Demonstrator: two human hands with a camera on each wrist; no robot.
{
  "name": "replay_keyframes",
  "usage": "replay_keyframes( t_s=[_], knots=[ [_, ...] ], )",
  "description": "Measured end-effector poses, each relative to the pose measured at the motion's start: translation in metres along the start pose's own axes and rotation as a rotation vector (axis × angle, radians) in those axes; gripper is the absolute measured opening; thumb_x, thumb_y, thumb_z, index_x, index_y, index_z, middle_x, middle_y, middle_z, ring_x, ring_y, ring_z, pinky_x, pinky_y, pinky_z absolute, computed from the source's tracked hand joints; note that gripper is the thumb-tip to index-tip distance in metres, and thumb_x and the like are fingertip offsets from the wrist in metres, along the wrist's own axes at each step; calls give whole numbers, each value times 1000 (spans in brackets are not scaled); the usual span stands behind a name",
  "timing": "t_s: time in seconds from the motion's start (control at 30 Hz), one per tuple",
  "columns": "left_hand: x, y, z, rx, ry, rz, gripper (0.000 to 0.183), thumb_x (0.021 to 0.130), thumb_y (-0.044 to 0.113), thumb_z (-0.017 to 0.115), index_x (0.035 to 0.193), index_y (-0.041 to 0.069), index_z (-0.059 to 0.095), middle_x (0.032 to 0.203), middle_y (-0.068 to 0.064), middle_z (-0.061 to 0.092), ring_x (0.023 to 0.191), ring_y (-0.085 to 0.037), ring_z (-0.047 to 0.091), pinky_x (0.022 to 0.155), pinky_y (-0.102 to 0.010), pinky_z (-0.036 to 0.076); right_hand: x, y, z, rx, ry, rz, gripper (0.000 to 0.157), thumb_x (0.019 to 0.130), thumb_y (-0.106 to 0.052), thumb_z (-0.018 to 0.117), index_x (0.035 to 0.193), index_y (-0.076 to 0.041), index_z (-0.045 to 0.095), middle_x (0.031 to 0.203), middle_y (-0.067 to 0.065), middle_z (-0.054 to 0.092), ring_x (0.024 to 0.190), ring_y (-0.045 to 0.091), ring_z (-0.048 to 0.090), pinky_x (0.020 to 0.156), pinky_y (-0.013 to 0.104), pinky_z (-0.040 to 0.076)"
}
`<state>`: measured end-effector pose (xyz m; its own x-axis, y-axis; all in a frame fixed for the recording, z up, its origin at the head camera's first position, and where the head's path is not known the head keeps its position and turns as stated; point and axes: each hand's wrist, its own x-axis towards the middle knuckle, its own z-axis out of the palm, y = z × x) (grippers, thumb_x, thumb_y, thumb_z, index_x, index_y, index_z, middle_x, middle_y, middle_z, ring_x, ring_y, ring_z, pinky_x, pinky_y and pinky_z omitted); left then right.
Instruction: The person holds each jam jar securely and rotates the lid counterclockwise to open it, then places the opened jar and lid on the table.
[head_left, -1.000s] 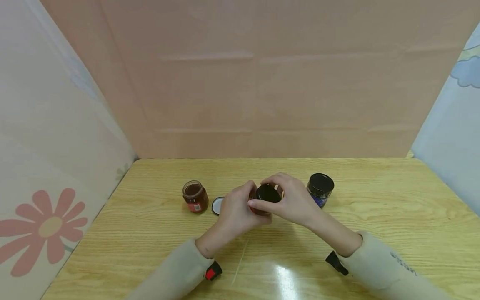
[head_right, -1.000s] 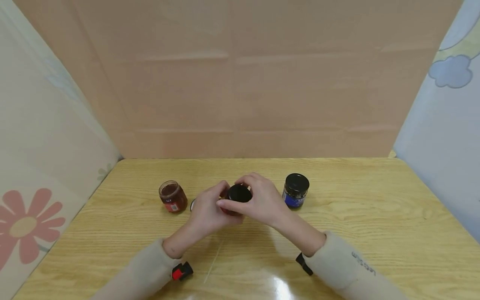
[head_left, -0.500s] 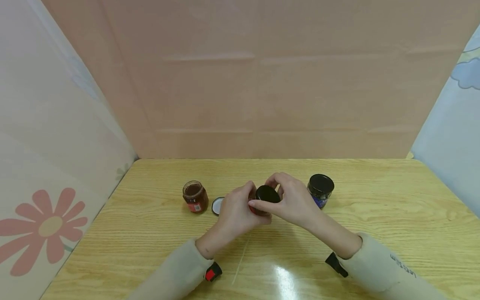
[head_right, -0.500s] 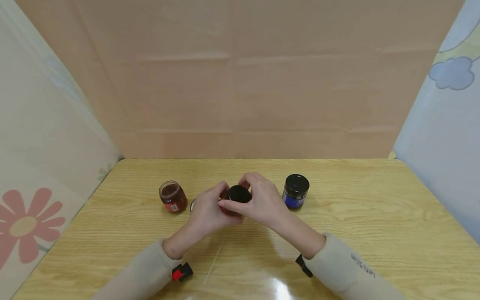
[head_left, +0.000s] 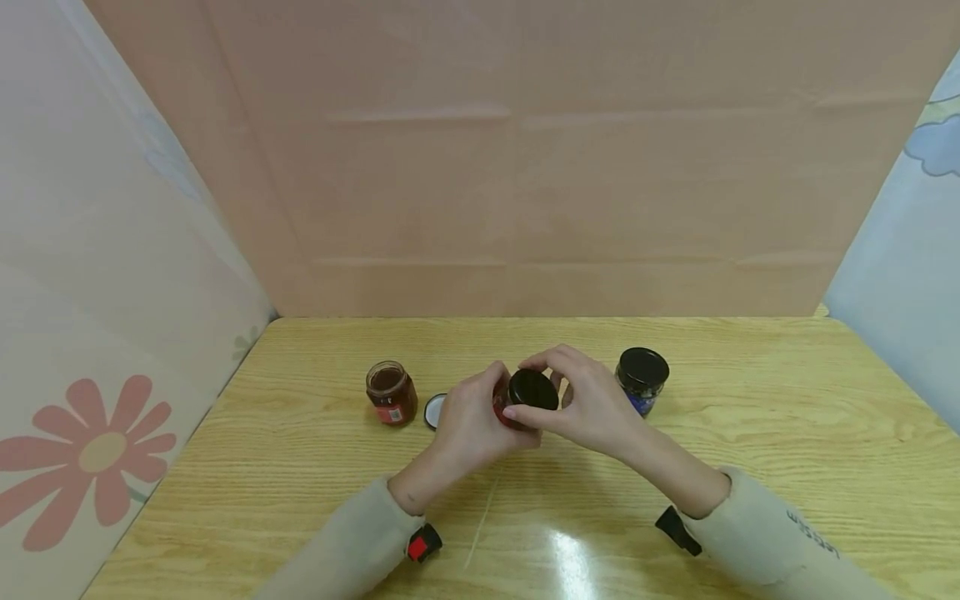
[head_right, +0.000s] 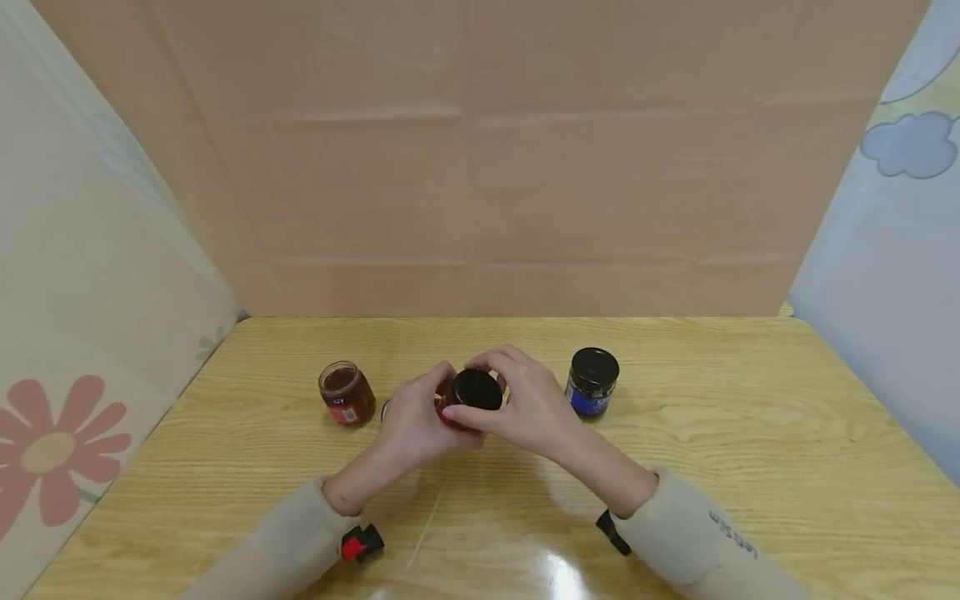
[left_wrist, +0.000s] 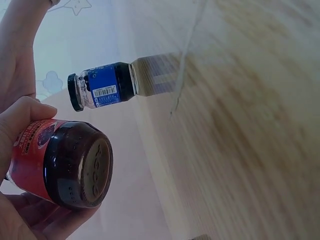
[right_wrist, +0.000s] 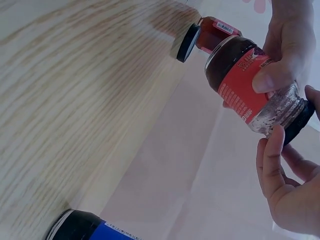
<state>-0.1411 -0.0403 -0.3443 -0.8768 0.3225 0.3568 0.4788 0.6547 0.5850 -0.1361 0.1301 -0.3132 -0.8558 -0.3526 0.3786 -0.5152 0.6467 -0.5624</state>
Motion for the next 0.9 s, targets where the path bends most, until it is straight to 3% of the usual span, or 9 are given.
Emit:
replay_keyframes(
  t_s=[0.4,0.9],
  knots=[
    [1,-2,1,-7,-8,-16,41,57,29,81,80,18,49,64,9,50,54,-3,44,47,-18,35,-1,5,-2,90,-57,-74,50,74,-40,76,118,-23,60,107,-11,58,86,5,53,69,26,47],
    [1,-4,0,-25,-14,-27,41,59,30,81,84,17,51,67,8,52,56,-4,45,49,-17,35,-3,8,-6,119,-111,-127,52,79,-34,72,127,-23,55,121,-8,59,104,10,55,81,35,48]
  ],
)
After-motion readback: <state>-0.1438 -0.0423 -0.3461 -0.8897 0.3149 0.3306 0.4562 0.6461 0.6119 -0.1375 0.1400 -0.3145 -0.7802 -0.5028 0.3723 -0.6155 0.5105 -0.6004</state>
